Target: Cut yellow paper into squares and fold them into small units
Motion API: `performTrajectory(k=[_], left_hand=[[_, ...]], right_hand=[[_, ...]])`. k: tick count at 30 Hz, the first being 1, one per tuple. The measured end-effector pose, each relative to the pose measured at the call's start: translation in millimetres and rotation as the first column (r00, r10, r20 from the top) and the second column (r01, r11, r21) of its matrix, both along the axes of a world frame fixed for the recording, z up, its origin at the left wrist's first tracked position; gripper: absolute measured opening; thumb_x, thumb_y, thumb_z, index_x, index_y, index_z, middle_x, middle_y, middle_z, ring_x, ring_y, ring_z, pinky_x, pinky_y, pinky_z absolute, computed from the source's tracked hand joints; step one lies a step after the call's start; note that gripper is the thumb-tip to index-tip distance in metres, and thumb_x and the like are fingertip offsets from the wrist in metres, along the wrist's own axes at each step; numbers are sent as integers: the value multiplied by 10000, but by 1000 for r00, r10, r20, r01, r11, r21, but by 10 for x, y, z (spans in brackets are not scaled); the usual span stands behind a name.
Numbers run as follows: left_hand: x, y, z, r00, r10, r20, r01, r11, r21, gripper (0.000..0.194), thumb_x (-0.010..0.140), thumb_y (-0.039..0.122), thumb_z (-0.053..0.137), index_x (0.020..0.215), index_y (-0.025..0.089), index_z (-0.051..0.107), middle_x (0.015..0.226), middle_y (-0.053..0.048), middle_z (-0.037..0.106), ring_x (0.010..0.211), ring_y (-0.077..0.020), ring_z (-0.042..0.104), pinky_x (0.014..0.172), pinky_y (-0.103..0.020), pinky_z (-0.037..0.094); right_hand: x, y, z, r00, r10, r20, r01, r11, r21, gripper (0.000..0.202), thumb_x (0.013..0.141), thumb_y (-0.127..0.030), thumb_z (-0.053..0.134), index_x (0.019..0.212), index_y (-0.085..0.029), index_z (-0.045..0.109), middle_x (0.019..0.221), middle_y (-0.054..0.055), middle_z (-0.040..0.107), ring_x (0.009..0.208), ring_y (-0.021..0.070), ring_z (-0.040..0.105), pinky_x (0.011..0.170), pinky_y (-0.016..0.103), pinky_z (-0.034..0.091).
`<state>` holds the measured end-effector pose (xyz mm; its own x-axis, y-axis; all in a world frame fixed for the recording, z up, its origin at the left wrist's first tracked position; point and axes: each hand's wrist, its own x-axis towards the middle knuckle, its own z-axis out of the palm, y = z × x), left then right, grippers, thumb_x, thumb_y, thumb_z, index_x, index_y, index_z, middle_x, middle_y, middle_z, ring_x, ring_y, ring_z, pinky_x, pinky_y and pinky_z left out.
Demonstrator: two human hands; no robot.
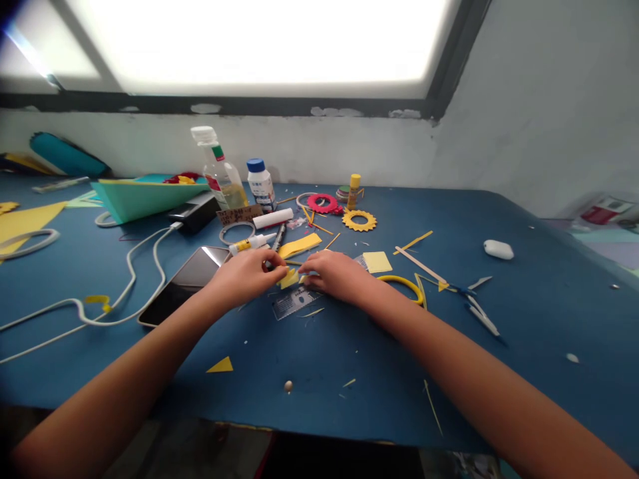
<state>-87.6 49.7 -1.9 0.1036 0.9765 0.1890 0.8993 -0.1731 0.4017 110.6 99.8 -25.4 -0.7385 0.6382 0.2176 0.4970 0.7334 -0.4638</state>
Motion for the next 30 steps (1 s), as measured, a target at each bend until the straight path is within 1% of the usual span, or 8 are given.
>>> performTrajectory(k=[5, 10, 13, 15, 17, 23, 27, 30], left_hand=[[-70, 22, 10, 996, -63, 56, 66, 997, -42, 234, 739, 432, 601, 738, 227, 713, 728, -56, 698, 639, -212, 634, 497, -263, 413], [-23, -1, 117, 975, -48, 217, 39, 998, 47, 341, 844, 479, 518, 968, 208, 681, 856, -83, 707, 732, -197, 661, 598, -296, 513], [73, -59, 193, 847, -180, 500, 187, 982, 36, 296, 823, 418, 592, 989, 186, 670, 862, -80, 718, 719, -177, 676, 602, -285, 550], [138, -104, 224, 711, -247, 658, 292, 955, 42, 268, 783, 348, 657, 999, 189, 670, 908, -79, 724, 727, -173, 687, 618, -285, 576], [187, -140, 236, 646, -259, 718, 325, 944, 48, 230, 770, 300, 678, 976, 198, 678, 903, -67, 727, 721, -168, 692, 629, -284, 594], [219, -171, 218, 605, -209, 769, 289, 957, 32, 103, 750, 259, 709, 814, 182, 690, 783, -41, 728, 665, -153, 690, 576, -249, 599], [235, -174, 204, 612, -158, 775, 249, 969, 1, 109, 729, 274, 729, 784, 182, 708, 791, -41, 735, 639, -146, 685, 569, -248, 600], [254, -177, 190, 615, -150, 774, 232, 973, 4, 134, 716, 281, 745, 798, 179, 713, 794, -42, 735, 660, -151, 687, 576, -244, 597]], right_hand=[[1, 2, -9, 998, -24, -59, 22, 999, -38, 176, 771, -97, 620, 849, -218, 722, 866, 43, 696, 767, 177, 620, 740, 330, 468], [83, -88, 114, 956, -140, -256, 110, 985, -129, 158, 844, -268, 603, 953, -187, 684, 882, 50, 699, 764, 159, 632, 712, 318, 498], [92, -214, 211, 851, -193, -489, 17, 939, -343, 297, 819, -345, 643, 1067, -184, 619, 900, 41, 699, 754, 145, 647, 657, 292, 520], [84, -306, 255, 739, -240, -630, -118, 874, -472, 312, 767, -327, 703, 1035, -198, 609, 862, 17, 698, 740, 138, 647, 631, 277, 520], [70, -379, 272, 673, -273, -687, -188, 835, -516, 261, 741, -295, 730, 961, -209, 619, 811, -11, 689, 717, 125, 638, 618, 264, 517], [44, -438, 200, 647, -278, -710, -166, 857, -487, 190, 745, -266, 731, 909, -207, 654, 768, -27, 680, 694, 108, 645, 612, 241, 534], [44, -466, 160, 694, -314, -648, 8, 903, -429, 265, 695, -289, 773, 910, -197, 649, 822, -2, 709, 682, 137, 675, 623, 270, 564], [25, -505, 161, 706, -302, -640, 91, 935, -342, 203, 745, -295, 733, 905, -197, 655, 803, -2, 711, 679, 138, 681, 634, 268, 575]])
